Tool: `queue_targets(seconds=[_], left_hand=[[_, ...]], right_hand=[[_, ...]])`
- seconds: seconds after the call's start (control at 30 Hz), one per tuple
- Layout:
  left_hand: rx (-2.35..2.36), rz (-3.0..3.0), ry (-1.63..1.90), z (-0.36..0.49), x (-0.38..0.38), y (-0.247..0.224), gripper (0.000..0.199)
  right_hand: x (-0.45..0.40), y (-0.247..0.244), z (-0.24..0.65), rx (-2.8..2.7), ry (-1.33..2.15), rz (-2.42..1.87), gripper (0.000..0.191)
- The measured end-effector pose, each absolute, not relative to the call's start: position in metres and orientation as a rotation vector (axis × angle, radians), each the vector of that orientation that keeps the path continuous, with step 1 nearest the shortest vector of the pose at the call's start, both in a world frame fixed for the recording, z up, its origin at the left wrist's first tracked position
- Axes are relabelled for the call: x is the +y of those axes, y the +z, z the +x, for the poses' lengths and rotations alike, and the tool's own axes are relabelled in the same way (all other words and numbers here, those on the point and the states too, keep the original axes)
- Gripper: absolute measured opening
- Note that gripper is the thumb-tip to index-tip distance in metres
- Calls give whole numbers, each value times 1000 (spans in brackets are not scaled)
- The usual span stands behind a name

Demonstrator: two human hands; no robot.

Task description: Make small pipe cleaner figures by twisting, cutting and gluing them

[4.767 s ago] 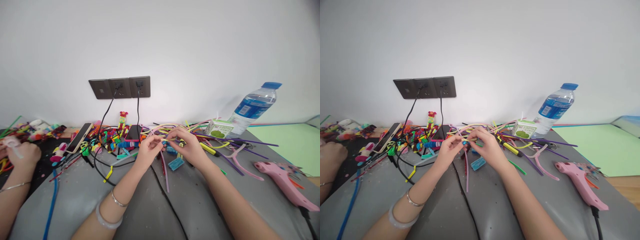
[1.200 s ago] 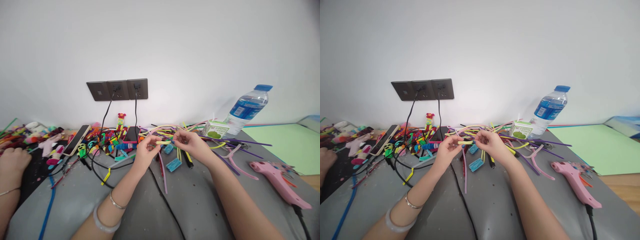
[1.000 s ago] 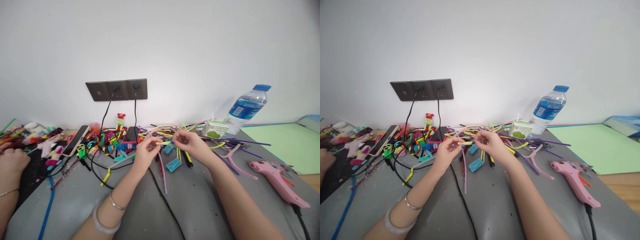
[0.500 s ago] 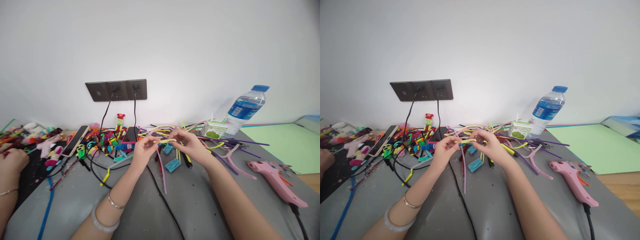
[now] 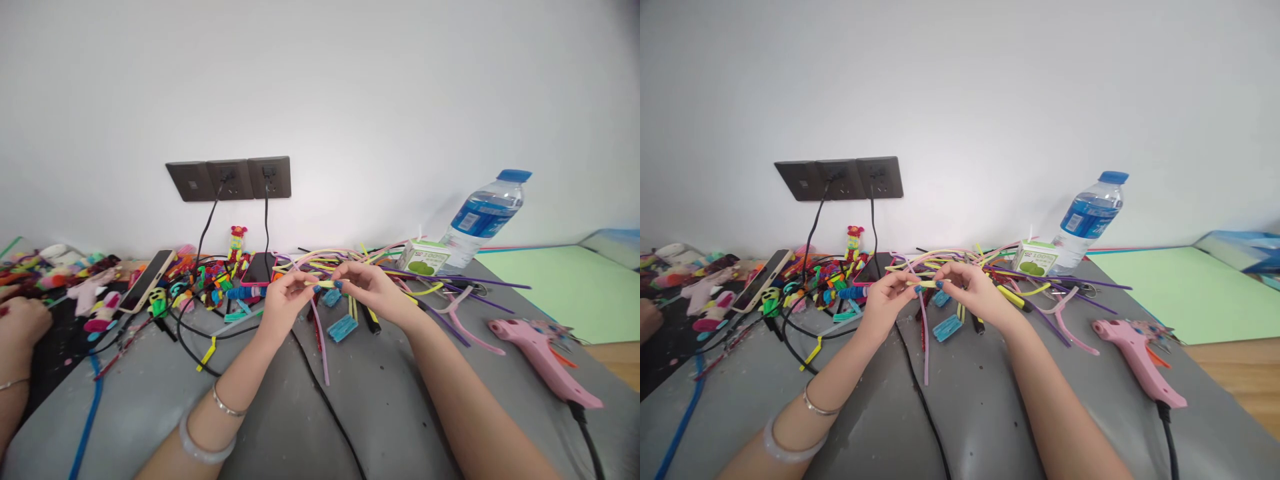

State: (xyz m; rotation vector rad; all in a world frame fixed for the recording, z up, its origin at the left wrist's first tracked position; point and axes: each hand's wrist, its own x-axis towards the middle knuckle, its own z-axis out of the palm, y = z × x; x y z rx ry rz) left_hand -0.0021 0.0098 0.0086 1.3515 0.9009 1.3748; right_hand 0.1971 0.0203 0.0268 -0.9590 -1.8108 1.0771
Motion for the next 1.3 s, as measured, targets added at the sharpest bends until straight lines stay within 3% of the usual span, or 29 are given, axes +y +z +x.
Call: queue_targets(seconds=[0.5, 1.3], left_hand=[[910, 1519, 1421, 0, 7, 8, 15], [999, 1819, 1447, -3, 5, 9, 16]], right_hand=[[20, 25, 198, -1824, 1133, -919, 4], [19, 30, 197, -1913, 1010, -931, 5]])
